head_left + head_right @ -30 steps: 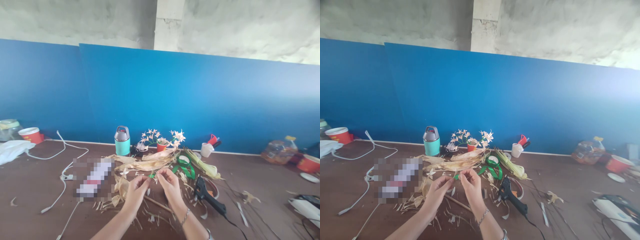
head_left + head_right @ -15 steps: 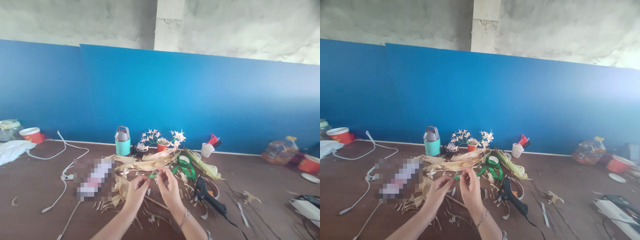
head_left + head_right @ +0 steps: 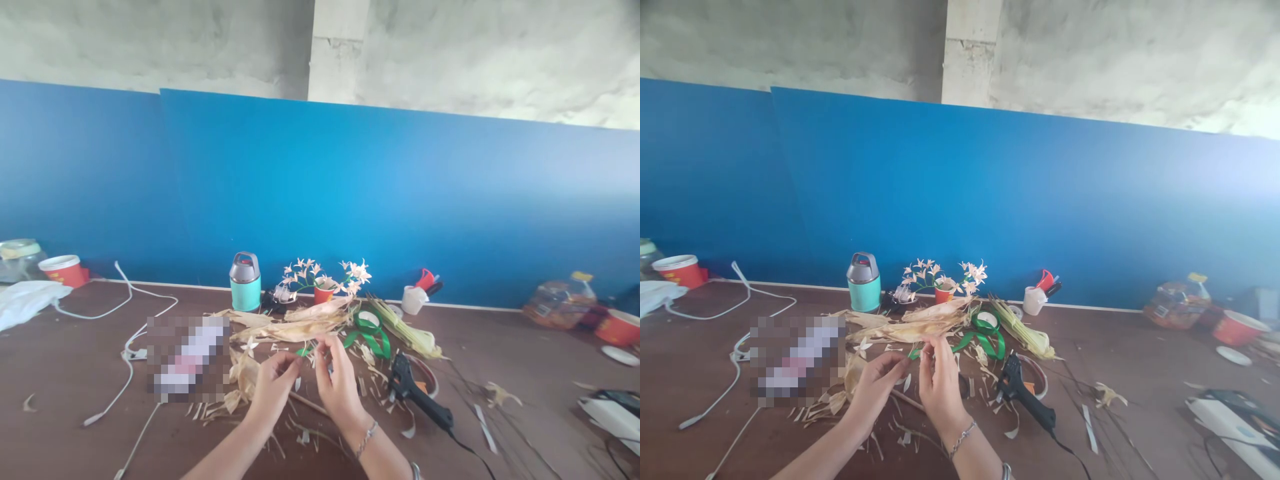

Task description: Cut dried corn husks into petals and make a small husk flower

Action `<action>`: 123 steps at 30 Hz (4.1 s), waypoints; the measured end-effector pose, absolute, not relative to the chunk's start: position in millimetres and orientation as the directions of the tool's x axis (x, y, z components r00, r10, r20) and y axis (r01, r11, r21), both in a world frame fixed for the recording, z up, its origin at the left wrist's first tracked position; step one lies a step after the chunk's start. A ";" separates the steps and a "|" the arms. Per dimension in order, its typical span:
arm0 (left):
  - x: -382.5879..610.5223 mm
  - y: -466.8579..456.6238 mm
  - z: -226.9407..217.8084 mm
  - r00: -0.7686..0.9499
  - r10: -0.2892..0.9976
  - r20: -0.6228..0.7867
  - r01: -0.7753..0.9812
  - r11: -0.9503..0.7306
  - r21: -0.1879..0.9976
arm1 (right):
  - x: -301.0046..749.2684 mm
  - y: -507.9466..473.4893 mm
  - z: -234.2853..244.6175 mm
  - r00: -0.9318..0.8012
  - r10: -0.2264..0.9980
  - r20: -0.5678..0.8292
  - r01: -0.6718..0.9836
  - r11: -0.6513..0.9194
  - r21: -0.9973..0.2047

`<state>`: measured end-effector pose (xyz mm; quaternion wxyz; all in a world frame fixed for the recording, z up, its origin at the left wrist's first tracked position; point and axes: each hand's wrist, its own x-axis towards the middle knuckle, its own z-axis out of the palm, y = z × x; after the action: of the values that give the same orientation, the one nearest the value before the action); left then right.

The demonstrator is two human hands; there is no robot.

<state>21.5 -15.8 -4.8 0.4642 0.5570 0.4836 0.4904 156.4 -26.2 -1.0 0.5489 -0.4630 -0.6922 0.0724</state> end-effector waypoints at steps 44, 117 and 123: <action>22.8 -17.9 -4.1 0.092 0.985 0.145 0.195 -0.161 0.968 | 157.8 -25.3 -3.4 -0.044 0.703 0.710 0.662 0.553 -0.506; 24.8 -26.7 14.5 -0.020 0.996 0.087 0.021 -0.086 0.996 | 162.0 -22.2 -5.7 0.070 0.718 0.692 0.608 0.520 -0.601; 25.3 -28.7 18.3 -0.027 0.998 0.053 -0.025 -0.054 0.998 | 160.3 -20.6 1.1 0.049 0.701 0.711 0.662 0.510 -0.549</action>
<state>25.3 -28.7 18.3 0.4862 0.5003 0.4866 0.5259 160.3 -20.6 1.1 0.5291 -0.4944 -0.6894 0.0186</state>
